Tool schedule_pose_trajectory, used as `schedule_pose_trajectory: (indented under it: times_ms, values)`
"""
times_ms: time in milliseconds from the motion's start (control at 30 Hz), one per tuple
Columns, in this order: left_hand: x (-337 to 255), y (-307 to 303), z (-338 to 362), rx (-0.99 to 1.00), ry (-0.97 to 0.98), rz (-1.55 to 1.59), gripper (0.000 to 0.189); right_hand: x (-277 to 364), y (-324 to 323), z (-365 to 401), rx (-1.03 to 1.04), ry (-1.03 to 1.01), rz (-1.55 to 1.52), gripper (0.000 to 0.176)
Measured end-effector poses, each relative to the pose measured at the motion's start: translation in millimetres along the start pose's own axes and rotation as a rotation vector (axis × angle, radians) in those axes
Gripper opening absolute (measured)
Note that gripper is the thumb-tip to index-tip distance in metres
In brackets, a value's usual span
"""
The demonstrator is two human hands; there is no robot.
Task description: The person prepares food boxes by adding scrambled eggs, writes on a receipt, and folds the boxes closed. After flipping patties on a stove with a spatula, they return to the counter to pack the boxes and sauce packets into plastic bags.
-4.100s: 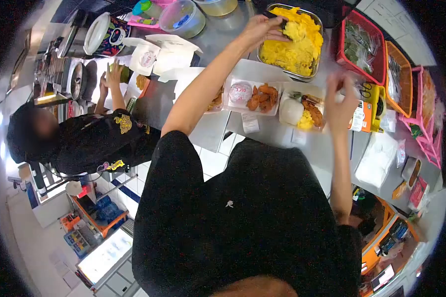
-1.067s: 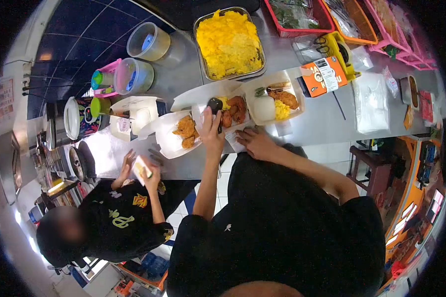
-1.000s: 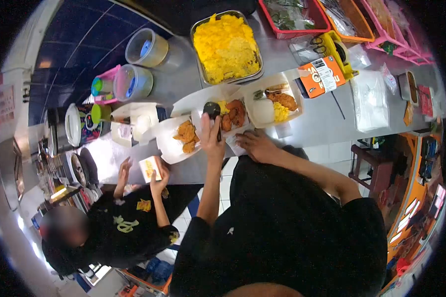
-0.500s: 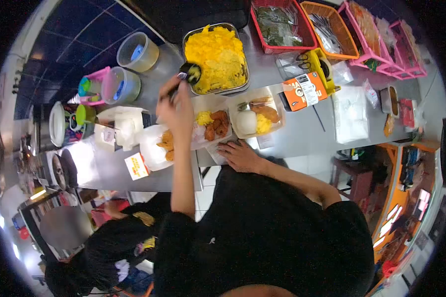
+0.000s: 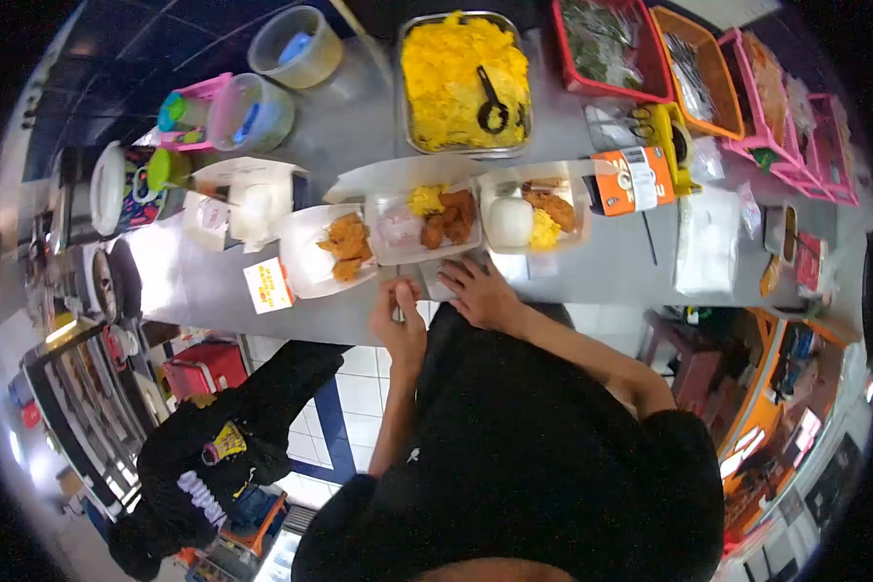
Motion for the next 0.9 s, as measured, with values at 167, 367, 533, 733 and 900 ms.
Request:
schedule_pose_trajectory:
  times_ms: [167, 367, 533, 733, 900]
  values:
    - [38, 39, 20, 0.138, 0.201, -0.254, 0.017, 11, 19, -10, -0.019, 0.026, -0.071, 0.055]
    - [53, 67, 22, 0.261, 0.316, -0.602, 0.031, -7, -12, 14, 0.001, 0.033, -0.083, 0.052]
    - [52, 74, 38, 0.204, 0.365, -0.710, 0.033, -69, -76, 66, -0.070, 0.089, -0.302, 0.044]
    - [30, 89, 47, 0.187, 0.429, -0.800, 0.039, -206, -171, 106, -0.311, 0.234, -0.579, 0.035]
    - [-8, 61, 90, -0.235, 0.158, -0.556, 0.033, -381, -294, 89, -0.690, 0.447, -0.544, 0.026]
Point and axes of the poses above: each hand's wrist, its own z-axis away from the middle knuckle, its own y-axis out of the palm, x = y × z, the point moved 10 cm from there along -z, towards the middle knuckle, and after that the axes turned 15 degrees about y, right-handed, at the moved point
